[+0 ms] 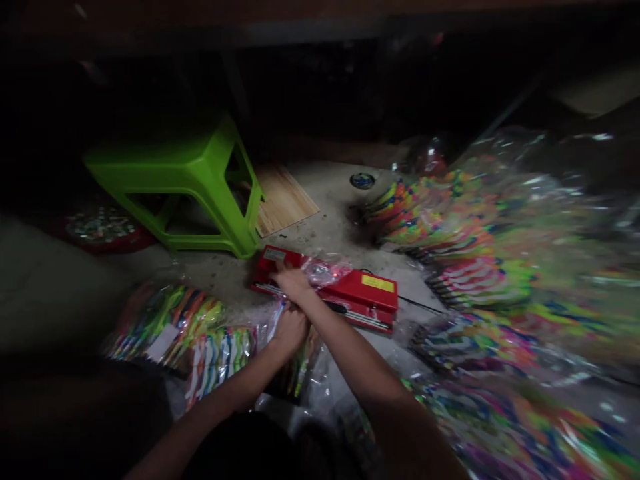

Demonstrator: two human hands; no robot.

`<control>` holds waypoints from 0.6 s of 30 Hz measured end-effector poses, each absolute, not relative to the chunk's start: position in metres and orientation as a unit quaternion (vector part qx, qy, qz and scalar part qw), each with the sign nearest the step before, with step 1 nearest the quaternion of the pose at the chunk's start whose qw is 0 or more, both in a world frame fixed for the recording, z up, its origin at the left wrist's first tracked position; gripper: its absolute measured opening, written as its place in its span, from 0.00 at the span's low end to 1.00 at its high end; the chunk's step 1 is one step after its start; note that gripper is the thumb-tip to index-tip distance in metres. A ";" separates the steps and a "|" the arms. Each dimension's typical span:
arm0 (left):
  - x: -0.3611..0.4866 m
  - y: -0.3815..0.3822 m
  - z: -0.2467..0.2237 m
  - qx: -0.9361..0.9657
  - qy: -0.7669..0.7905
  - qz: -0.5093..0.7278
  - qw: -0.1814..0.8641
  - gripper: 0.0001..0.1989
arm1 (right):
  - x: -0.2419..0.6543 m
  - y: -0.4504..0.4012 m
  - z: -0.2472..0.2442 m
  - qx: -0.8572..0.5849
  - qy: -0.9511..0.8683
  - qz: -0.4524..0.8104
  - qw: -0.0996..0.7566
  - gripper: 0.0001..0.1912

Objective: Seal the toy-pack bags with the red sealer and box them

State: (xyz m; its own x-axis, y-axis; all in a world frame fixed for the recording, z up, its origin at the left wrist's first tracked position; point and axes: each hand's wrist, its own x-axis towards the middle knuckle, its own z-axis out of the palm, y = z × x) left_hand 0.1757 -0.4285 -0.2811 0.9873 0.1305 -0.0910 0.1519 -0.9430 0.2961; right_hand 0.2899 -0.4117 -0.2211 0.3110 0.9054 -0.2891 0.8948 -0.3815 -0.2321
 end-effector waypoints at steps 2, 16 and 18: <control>0.174 -0.426 -0.279 0.985 0.071 -0.045 0.150 0.20 | 0.291 -0.413 -0.225 -0.816 -0.548 0.179 0.038 0.23; 0.173 -0.415 -0.266 0.984 0.047 -0.081 0.154 0.29 | 0.307 -0.439 -0.237 -0.866 -0.334 0.235 0.288 0.06; 0.173 -0.416 -0.268 0.982 0.050 -0.064 0.171 0.32 | 0.316 -0.482 -0.223 -0.820 -0.198 0.254 0.472 0.14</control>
